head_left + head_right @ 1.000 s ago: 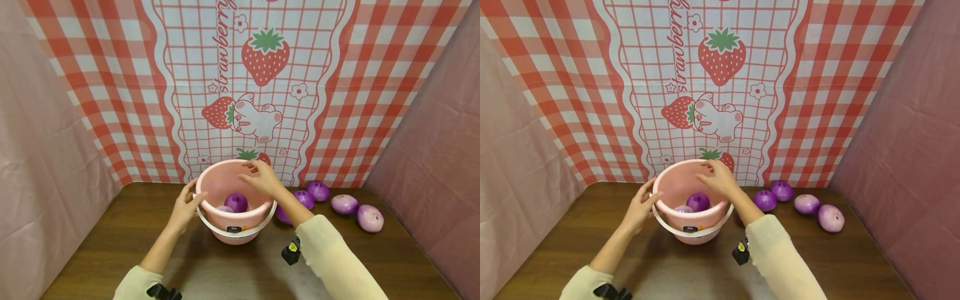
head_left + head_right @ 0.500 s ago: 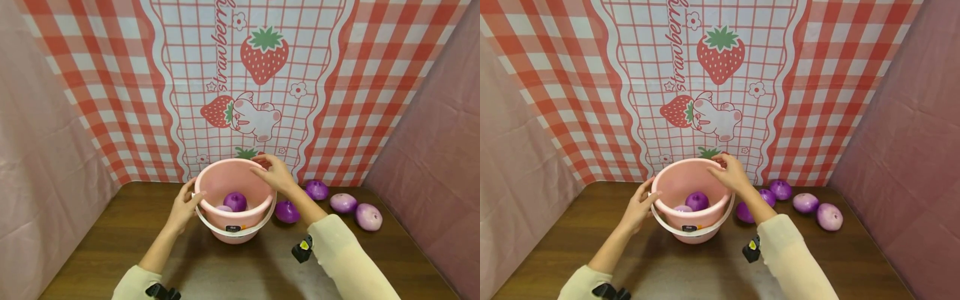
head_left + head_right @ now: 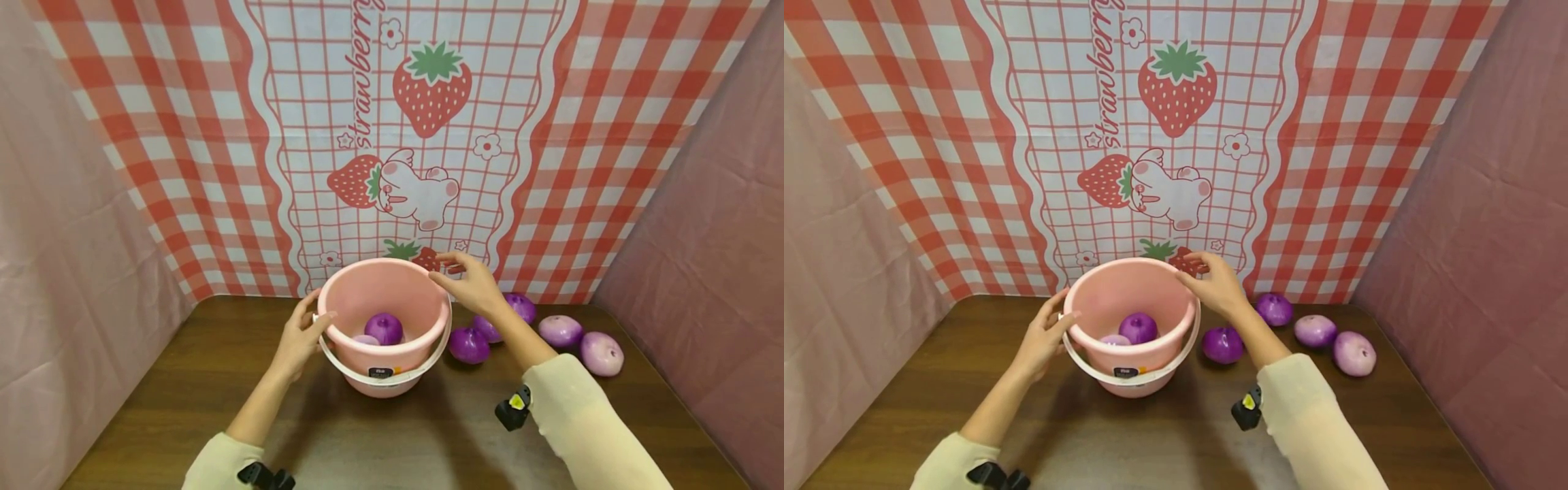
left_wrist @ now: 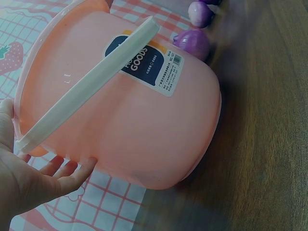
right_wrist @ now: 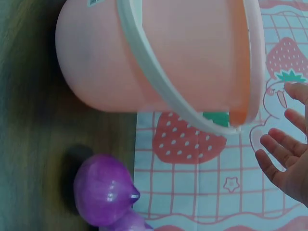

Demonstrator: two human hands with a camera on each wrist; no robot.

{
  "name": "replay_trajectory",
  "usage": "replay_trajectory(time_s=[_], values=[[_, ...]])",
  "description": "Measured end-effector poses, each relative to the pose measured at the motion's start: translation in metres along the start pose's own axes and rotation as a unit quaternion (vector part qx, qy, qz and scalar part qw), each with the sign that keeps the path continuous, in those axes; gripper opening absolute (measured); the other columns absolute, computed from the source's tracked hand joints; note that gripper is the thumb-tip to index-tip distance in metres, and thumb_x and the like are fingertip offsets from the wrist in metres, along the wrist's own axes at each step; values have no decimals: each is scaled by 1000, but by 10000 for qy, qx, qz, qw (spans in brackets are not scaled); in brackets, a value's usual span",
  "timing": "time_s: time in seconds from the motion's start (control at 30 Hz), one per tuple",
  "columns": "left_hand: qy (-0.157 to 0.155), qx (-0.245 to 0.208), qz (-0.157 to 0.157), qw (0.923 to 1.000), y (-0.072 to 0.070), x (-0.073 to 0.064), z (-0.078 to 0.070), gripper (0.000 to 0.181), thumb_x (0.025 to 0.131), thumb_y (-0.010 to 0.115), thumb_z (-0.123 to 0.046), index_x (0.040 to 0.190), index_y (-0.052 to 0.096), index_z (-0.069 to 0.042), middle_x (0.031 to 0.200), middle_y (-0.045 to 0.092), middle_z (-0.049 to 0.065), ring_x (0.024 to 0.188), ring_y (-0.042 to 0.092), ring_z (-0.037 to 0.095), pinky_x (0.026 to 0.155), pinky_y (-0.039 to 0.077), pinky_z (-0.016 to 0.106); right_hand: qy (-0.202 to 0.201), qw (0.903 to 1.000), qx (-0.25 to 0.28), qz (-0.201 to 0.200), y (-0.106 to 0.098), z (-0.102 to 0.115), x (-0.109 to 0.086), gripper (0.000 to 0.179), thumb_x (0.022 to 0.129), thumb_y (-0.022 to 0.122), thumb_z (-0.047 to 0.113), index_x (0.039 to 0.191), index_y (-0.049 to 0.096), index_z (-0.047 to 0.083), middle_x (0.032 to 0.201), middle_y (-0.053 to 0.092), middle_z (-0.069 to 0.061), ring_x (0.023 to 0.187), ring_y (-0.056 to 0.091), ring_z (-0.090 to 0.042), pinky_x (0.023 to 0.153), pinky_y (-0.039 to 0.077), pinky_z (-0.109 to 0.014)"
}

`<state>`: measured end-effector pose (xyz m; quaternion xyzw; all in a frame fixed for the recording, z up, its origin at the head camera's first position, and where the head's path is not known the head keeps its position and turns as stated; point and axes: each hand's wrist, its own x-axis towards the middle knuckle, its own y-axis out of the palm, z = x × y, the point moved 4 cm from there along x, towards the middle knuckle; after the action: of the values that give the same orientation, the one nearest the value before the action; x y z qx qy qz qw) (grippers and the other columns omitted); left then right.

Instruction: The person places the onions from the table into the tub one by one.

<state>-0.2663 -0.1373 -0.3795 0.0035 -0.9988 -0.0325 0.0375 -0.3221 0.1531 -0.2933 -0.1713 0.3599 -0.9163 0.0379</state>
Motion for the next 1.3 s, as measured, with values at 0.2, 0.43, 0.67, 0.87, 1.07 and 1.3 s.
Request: replay_trajectory(time_s=[0.2,0.43,0.67,0.87,1.07,1.3], values=[[2,41,-16,10000,0,0,-1,57,91,58,-12,143,35,-21,104,55,15,70,61,10,64,59,30,-14,9999,-130,-101,-10,-14,-4,52,85,66,41,126,57,11,127,58,-11,114,56,-32,91,51,-47],[-6,8,-53,10000,0,0,1,57,91,57,-10,143,35,-21,109,54,20,69,61,9,63,60,30,5,9996,-199,-176,-20,-30,-11,53,85,66,43,125,57,9,126,59,-13,113,56,-34,90,52,-48],[-41,-25,-91,9999,-1,1,3,57,91,57,-10,143,35,-21,110,54,21,66,60,9,62,59,30,130,9993,-229,-272,-31,-42,-17,53,86,64,42,126,57,8,126,58,-16,111,57,-36,90,52,-49],[-25,-32,-73,10000,-1,1,3,57,91,57,-10,143,35,-21,109,54,21,67,61,10,62,59,29,346,9984,-272,-351,-41,-54,-22,52,86,63,44,125,56,11,124,60,-16,114,55,-35,90,50,-50],[-13,-72,-54,10000,0,1,3,58,91,57,-10,143,35,-21,106,55,18,69,62,9,63,60,30,380,9979,-236,-459,-50,-66,-29,54,86,63,44,126,55,9,121,61,-19,112,56,-37,90,50,-51],[-22,-36,-58,10000,0,1,2,58,91,58,-11,143,34,-20,105,55,18,69,61,10,63,60,30,335,9970,-392,-583,-63,-77,-38,53,87,63,43,126,55,7,125,58,-20,112,55,-39,91,48,-53]])
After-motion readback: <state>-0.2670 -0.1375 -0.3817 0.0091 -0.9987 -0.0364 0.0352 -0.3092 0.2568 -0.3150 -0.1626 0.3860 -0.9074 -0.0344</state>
